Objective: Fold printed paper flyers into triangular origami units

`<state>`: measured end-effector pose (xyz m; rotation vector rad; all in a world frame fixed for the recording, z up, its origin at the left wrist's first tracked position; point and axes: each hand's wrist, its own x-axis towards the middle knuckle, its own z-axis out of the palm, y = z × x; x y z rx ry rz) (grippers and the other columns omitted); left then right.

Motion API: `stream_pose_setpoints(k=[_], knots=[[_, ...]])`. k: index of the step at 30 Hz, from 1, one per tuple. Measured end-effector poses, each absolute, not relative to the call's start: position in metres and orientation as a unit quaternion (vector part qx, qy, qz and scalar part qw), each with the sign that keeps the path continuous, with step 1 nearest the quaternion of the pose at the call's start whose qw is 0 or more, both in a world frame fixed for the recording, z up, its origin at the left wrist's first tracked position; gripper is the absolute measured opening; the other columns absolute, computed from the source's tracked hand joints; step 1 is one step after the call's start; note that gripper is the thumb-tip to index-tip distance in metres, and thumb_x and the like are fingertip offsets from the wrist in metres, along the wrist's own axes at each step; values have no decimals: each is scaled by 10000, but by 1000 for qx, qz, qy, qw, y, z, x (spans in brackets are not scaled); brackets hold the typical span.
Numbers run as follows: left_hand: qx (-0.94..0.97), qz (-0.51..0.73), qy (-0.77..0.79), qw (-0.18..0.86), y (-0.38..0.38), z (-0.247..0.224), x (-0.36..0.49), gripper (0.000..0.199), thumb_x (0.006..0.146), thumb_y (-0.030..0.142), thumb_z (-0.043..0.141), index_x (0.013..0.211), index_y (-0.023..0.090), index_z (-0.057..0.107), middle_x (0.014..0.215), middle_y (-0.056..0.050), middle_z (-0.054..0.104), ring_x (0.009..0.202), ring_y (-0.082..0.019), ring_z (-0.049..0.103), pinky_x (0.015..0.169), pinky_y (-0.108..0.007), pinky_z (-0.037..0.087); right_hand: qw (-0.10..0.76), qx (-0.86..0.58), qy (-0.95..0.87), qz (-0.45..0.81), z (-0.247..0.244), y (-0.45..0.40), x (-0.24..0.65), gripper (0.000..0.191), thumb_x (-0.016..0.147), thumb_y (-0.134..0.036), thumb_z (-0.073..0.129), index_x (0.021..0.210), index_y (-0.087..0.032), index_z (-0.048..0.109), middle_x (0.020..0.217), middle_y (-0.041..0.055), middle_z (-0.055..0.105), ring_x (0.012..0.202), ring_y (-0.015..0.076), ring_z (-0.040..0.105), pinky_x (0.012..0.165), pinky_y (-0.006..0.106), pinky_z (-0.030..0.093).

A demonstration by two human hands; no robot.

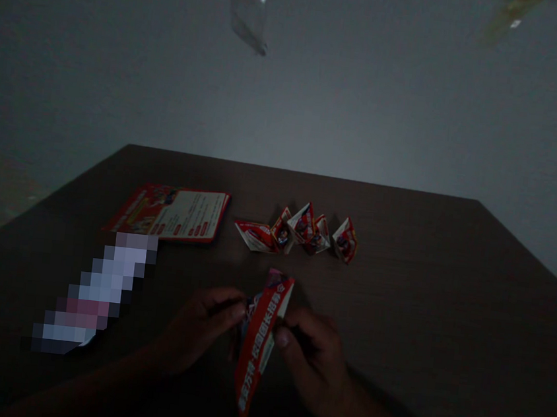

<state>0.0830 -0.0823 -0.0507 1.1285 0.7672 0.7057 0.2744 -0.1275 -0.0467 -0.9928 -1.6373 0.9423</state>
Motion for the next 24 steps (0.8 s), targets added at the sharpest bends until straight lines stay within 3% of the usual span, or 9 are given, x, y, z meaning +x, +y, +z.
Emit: stream_pose_setpoints(k=[5,10,15,24], knots=[[513,328,364,705,-84,-49,84,266,826,389,590,778,131,638,607,-5,609,464,-102,557,445,-198,458,488,-424,-662,380,-51,-128,275,144,923,-226,477,910,-230,620,735,-17,629,638,113,573,595,199,439],[478,421,477,606,-81,-46,85,243,791,367,605,684,155,559,497,40,556,393,-80,490,407,-176,391,511,-469,-632,347,-55,-129,275,76,887,-237,529,959,-248,553,735,-21,557,653,120,536,584,207,441],[469,458,524,543,-80,-46,85,266,781,359,602,629,186,469,487,52,551,400,-97,503,412,-192,394,463,-442,-696,326,-55,-129,269,376,779,-176,662,1107,-268,503,858,3,604,748,146,576,676,260,479],[544,434,524,491,-86,-54,83,282,846,358,553,638,197,450,545,52,548,495,-107,528,501,-212,416,413,-431,-755,269,-56,-124,266,374,737,-124,683,1065,-231,541,855,15,647,681,131,606,593,237,478]])
